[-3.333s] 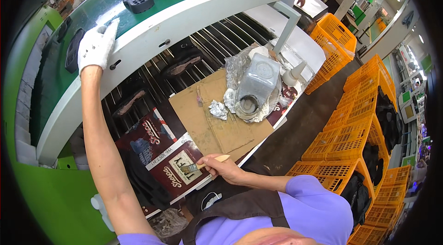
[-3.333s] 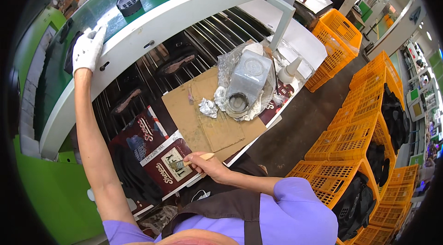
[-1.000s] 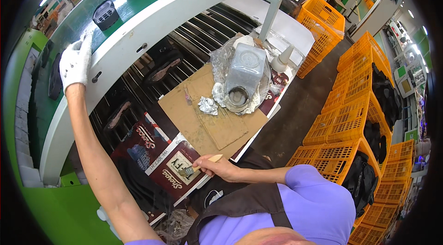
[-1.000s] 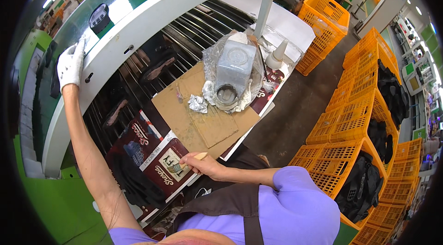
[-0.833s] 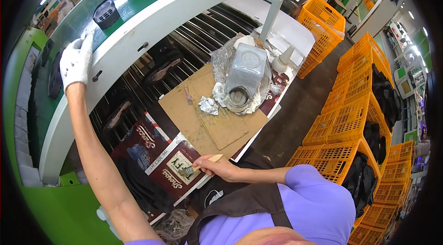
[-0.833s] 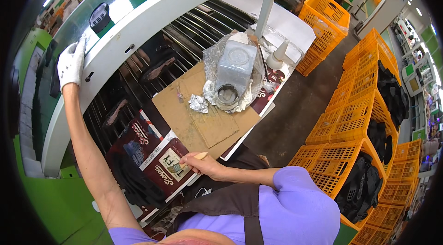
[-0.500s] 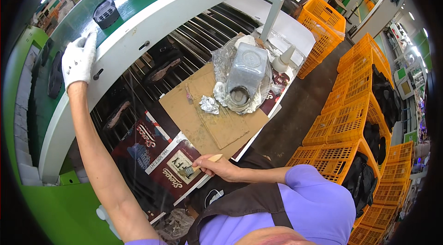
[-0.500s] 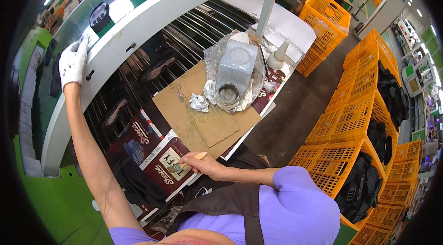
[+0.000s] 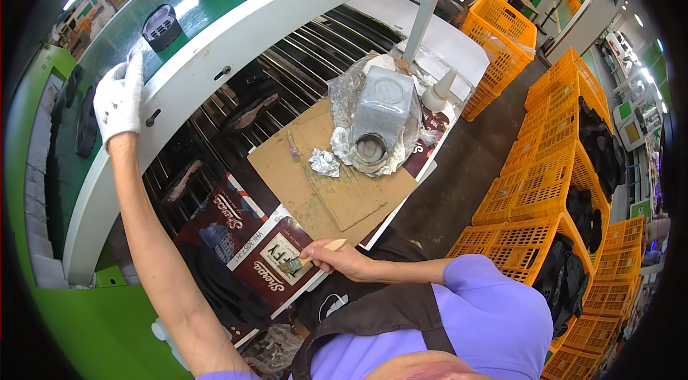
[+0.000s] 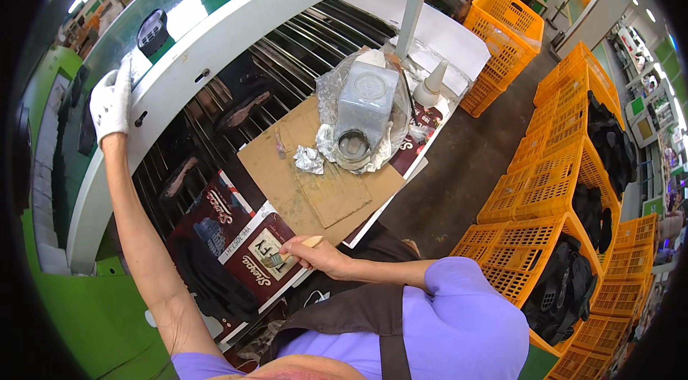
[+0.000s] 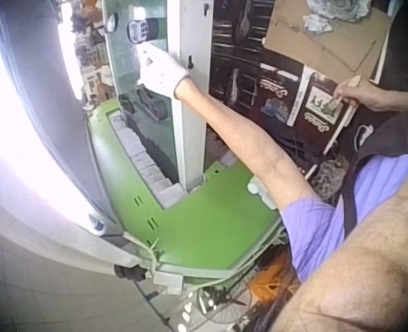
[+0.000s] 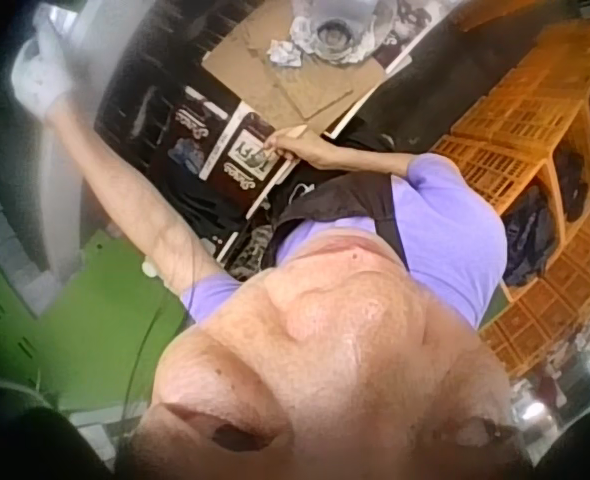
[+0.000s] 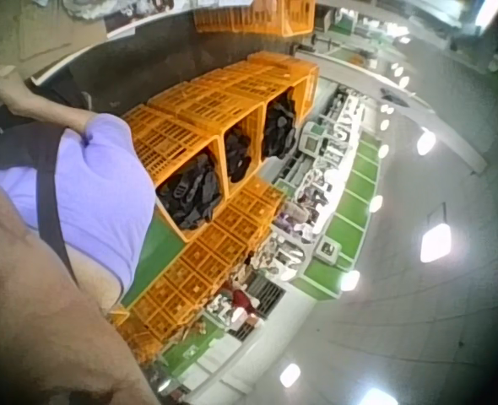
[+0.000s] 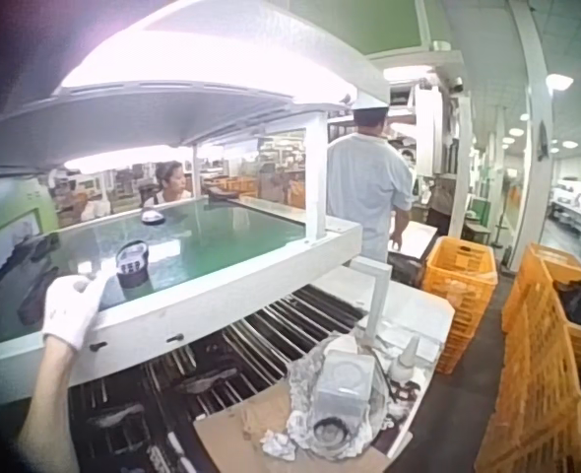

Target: The person applies a substance to the bottom of black shoe soles using a brush. They hold the sole in their left hand and use the brush in their right hand to cover the surface. The person places the treated sole onto a conveyor belt and repeats the process with another sole.

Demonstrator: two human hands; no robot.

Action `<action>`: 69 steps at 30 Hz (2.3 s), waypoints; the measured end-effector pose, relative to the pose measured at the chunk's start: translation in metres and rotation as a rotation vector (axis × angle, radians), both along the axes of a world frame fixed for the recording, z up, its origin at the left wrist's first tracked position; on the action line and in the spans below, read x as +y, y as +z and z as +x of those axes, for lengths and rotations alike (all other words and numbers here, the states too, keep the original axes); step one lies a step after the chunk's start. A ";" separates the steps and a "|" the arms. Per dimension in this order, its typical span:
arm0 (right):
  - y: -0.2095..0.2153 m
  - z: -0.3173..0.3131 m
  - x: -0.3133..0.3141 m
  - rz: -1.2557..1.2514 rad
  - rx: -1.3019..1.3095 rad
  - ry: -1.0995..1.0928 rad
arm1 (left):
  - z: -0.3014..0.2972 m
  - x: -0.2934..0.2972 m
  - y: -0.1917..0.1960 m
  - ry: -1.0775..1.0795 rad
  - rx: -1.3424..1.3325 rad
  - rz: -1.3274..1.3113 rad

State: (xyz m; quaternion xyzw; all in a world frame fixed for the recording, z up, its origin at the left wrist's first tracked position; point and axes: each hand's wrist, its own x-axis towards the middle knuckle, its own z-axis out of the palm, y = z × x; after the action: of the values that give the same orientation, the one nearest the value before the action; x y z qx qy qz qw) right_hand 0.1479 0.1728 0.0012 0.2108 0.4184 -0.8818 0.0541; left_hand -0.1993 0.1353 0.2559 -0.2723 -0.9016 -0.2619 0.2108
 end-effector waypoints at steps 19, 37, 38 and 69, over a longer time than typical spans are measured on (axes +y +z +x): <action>0.002 0.004 0.001 0.013 0.004 -0.017 | -0.003 0.001 -0.003 -0.027 0.027 -0.073; 0.000 0.003 0.000 0.012 -0.011 -0.012 | 0.005 0.003 -0.002 -0.034 0.058 -0.034; 0.001 0.003 0.000 0.014 -0.010 -0.011 | 0.006 0.003 -0.002 -0.037 0.035 -0.029; -0.006 0.002 -0.001 0.012 0.000 -0.003 | 0.007 0.004 0.002 -0.024 -0.052 -0.079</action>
State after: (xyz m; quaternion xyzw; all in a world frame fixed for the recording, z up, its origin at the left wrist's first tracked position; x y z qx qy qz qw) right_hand 0.1502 0.1715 -0.0046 0.2119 0.4233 -0.8794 0.0514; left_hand -0.1928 0.1390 0.2575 -0.2843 -0.9131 -0.2355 0.1730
